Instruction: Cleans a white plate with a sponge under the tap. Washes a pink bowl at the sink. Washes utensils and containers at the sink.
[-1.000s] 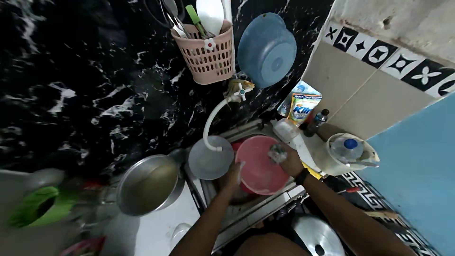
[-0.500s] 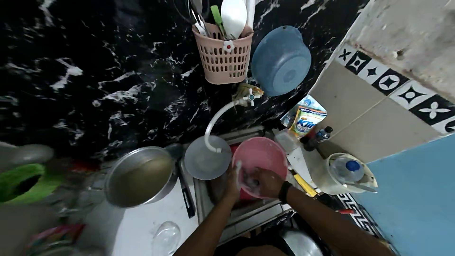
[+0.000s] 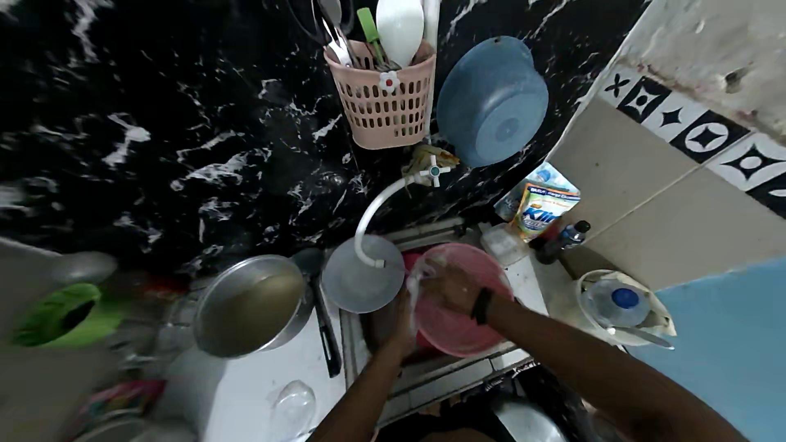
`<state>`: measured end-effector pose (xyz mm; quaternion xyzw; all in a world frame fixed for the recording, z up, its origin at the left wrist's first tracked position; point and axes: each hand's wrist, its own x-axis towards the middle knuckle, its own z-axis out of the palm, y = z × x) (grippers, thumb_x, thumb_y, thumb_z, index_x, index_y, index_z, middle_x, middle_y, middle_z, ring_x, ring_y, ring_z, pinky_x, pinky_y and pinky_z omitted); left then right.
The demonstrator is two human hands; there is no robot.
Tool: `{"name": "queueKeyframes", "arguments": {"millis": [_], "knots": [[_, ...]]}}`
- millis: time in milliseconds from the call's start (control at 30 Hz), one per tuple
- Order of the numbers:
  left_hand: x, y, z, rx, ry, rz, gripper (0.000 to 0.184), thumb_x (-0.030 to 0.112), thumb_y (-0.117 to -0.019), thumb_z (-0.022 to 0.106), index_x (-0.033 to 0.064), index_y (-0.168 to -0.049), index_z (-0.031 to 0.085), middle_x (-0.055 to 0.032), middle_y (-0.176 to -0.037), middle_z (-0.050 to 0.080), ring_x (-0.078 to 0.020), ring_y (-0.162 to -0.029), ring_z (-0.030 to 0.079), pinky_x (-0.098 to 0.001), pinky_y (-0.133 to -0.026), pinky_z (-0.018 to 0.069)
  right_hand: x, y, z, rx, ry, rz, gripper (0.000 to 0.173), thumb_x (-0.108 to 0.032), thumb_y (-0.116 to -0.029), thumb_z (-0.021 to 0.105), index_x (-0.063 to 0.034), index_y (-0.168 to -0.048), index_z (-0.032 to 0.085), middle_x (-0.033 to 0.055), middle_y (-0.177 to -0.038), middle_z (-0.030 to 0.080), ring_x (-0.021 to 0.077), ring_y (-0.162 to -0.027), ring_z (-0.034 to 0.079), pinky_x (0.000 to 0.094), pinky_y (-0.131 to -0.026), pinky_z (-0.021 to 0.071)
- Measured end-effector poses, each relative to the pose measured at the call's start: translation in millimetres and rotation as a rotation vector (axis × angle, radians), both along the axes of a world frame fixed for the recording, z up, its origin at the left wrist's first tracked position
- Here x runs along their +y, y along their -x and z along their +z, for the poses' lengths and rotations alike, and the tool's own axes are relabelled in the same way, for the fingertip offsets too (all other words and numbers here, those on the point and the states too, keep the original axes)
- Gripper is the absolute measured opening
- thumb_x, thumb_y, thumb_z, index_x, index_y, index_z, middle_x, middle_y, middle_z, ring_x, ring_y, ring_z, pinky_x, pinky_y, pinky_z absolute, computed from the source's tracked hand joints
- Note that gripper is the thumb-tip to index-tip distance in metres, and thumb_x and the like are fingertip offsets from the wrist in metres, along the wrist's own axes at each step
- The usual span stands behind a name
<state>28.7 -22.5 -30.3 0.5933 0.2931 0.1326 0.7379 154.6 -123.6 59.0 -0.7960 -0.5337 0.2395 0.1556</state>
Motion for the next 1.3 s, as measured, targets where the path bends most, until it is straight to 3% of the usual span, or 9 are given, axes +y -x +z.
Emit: {"name": "queueKeyframes", "arguments": {"millis": [100, 267, 467, 600, 767, 933, 1067, 1233, 1300], "knots": [[8.1, 4.7, 5.5, 0.002, -0.015, -0.037, 0.058, 0.032, -0.1093, 0.039, -0.0005, -0.157, 0.03, -0.0187, -0.157, 0.041, -0.0189, -0.141, 0.045, -0.036, -0.116, 0.04, -11.6, -48.0, -1.8, -0.26, 0.158, 0.002, 0.047, -0.025, -0.1116, 0.037, -0.0088, -0.155, 0.045, 0.0186, -0.162, 0.039, 0.0407, -0.151, 0.034, 0.059, -0.122, 0.0274], [8.6, 0.6, 19.5, -0.006, -0.085, 0.056, 0.058, 0.029, -0.1081, 0.043, -0.0031, -0.156, 0.032, -0.0214, -0.156, 0.041, -0.0196, -0.141, 0.045, -0.0344, -0.116, 0.0395, -72.5, -33.4, -27.6, -0.181, 0.381, 0.025, 0.064, -0.027, -0.0915, 0.072, -0.0107, -0.15, 0.052, 0.0251, -0.162, 0.036, 0.0501, -0.147, 0.035, 0.0701, -0.114, 0.0313], [-11.9, -28.5, 25.0, 0.136, -0.18, 0.11, 0.053, 0.024, -0.1115, 0.036, -0.0063, -0.154, 0.032, -0.0265, -0.15, 0.046, -0.0257, -0.135, 0.05, -0.0372, -0.113, 0.041, -45.6, 62.0, -49.8, 0.121, 0.002, -0.259, 0.064, -0.042, -0.0994, 0.06, -0.0119, -0.154, 0.047, 0.0178, -0.156, 0.047, 0.0344, -0.142, 0.049, 0.0527, -0.115, 0.0426], [-7.8, -31.2, 31.8, 0.168, -0.087, 0.157, 0.051, 0.025, -0.1125, 0.035, -0.0034, -0.156, 0.032, -0.0237, -0.156, 0.041, -0.0267, -0.142, 0.044, -0.0401, -0.117, 0.0368, -57.1, 31.3, -40.0, 0.003, 0.135, -0.044, 0.056, -0.045, -0.1004, 0.06, -0.0164, -0.149, 0.055, 0.0202, -0.157, 0.046, 0.0436, -0.144, 0.044, 0.0638, -0.114, 0.0373], [28.3, -34.7, 34.2, 0.145, 0.054, 0.039, 0.049, 0.029, -0.1103, 0.043, 0.0032, -0.152, 0.041, -0.0184, -0.146, 0.052, -0.0232, -0.13, 0.055, -0.0419, -0.107, 0.0471, -87.4, -65.3, -49.9, -0.294, 0.343, 0.113, 0.051, -0.009, -0.0997, 0.057, -0.0146, -0.15, 0.053, 0.0199, -0.162, 0.039, 0.0504, -0.145, 0.038, 0.0704, -0.111, 0.036], [11.4, -24.8, 19.9, 0.028, -0.021, 0.138, 0.056, 0.015, -0.1067, 0.048, 0.0017, -0.158, 0.029, -0.019, -0.156, 0.042, -0.0211, -0.139, 0.047, -0.0369, -0.113, 0.0424, -73.2, -20.0, -54.6, -0.178, 0.183, 0.205, 0.043, -0.005, -0.0972, 0.062, -0.0152, -0.139, 0.065, 0.0234, -0.15, 0.053, 0.0499, -0.136, 0.051, 0.0677, -0.108, 0.0422], [-25.7, -21.7, 35.1, 0.28, 0.073, 0.165, 0.033, 0.011, -0.1054, 0.052, -0.0097, -0.13, 0.054, -0.0202, -0.112, 0.064, -0.0211, -0.098, 0.063, -0.0367, -0.088, 0.0533, -57.6, 17.4, -44.0, -0.135, 0.022, 0.062, 0.041, -0.016, -0.0955, 0.067, -0.0125, -0.136, 0.067, 0.0233, -0.145, 0.058, 0.0463, -0.133, 0.056, 0.0639, -0.105, 0.047], [22.5, -36.2, 39.0, 0.175, 0.014, -0.001, 0.062, 0.008, -0.101, 0.058, 0.006, -0.157, 0.032, -0.0183, -0.147, 0.051, -0.023, -0.127, 0.057, -0.0403, -0.104, 0.0508, -79.5, -28.3, -53.0, -0.197, 0.181, 0.027, 0.046, -0.012, -0.097, 0.064, -0.0168, -0.143, 0.062, 0.0244, -0.153, 0.05, 0.0508, -0.139, 0.047, 0.069, -0.112, 0.0362], [-5.5, -39.0, 37.4, 0.157, 0.01, 0.002, 0.047, 0.009, -0.1026, 0.057, -0.0046, -0.146, 0.044, -0.0207, -0.132, 0.06, -0.0219, -0.117, 0.062, -0.0385, -0.1, 0.052, -73.2, -13.9, -37.6, -0.122, 0.09, -0.003, 0.051, -0.005, -0.0898, 0.07, -0.014, -0.14, 0.065, 0.0272, -0.151, 0.05, 0.0529, -0.136, 0.049, 0.0694, -0.109, 0.0396]]}}
